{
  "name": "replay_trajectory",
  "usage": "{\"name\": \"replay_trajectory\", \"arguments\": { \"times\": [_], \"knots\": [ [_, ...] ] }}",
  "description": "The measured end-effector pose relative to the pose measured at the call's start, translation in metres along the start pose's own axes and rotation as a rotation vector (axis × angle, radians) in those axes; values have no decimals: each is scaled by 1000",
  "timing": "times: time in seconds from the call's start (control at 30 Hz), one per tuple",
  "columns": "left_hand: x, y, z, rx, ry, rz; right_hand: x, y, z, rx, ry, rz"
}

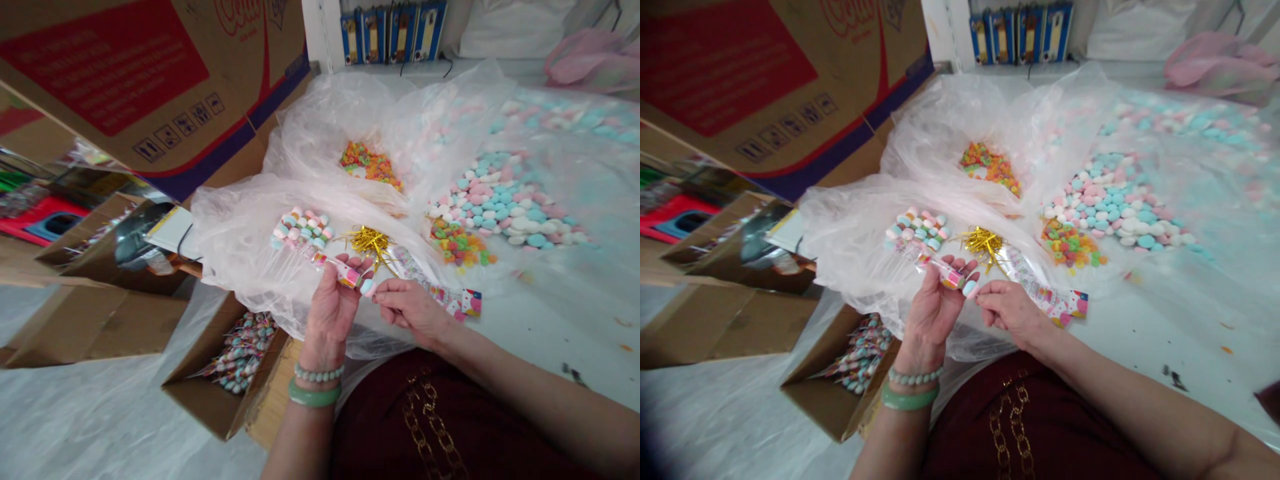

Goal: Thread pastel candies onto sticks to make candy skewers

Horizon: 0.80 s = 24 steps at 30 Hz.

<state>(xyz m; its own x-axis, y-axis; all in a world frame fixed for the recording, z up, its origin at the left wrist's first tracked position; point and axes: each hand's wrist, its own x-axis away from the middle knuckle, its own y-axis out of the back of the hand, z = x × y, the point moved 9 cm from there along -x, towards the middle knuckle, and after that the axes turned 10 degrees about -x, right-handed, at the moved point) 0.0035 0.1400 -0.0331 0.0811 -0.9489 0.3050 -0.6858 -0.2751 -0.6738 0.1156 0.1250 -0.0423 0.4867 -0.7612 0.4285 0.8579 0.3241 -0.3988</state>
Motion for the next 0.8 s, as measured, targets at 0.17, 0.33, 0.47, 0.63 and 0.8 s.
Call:
{"name": "replay_trajectory", "arguments": {
  "times": [0.17, 0.33, 0.47, 0.63, 0.8],
  "knots": [
    [1, 5, 0, -101, -32, -93, 14, -17, 39, 1061, 497, -119],
    [3, -4, 9, -84, 12, -51, 13, -33, 48, 1195, 597, -108],
    [4, -7, 8, -66, 83, 24, 3, -19, 49, 735, 497, -82],
    [2, 9, -13, -15, -3, -55, -9, -10, 23, 388, 215, 16],
    [2, 2, -4, -28, 11, -70, -8, -16, 33, 444, 244, -73]
  ]
}}
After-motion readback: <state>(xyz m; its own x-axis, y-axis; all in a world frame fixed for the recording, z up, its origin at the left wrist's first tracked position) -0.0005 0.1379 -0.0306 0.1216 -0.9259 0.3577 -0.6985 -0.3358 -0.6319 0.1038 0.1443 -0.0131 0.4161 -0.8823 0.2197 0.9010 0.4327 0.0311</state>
